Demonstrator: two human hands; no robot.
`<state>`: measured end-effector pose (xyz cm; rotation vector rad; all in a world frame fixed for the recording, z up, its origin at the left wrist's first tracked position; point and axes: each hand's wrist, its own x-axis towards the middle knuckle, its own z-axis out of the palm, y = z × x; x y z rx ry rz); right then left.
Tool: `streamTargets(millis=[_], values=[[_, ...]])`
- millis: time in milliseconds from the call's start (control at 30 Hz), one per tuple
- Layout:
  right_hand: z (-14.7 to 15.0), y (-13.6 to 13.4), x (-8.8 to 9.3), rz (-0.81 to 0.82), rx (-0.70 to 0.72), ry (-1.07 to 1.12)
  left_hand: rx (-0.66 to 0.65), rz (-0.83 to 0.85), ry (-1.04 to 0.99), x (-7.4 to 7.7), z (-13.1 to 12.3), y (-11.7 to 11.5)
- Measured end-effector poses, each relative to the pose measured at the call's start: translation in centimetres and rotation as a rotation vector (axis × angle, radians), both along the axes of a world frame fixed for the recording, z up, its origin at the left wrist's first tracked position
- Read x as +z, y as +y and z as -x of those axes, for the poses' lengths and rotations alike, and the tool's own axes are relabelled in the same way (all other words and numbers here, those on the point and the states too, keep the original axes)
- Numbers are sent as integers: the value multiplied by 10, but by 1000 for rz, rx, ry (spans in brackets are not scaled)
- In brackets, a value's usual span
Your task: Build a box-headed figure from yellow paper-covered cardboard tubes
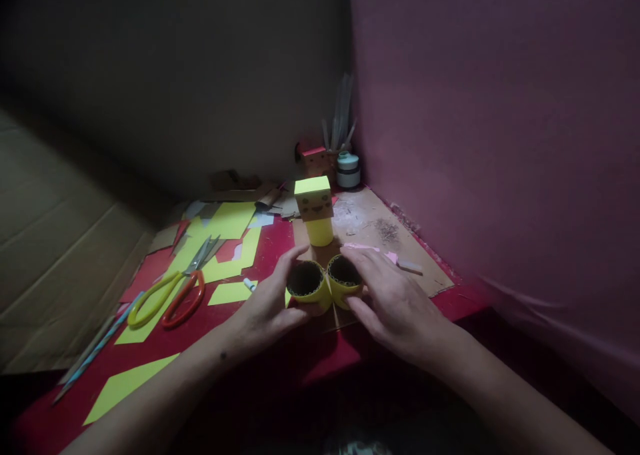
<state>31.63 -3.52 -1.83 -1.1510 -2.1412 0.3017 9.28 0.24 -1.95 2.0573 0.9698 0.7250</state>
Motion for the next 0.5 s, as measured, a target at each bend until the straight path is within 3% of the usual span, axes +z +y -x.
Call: streamTargets(millis=[300,500], values=[[5,3,-8,-27,-42,38,122,-20,-60,-11,-5,-2],[2,5,-5,8,-38,-51,101,57,-97,-11,-5,-1]])
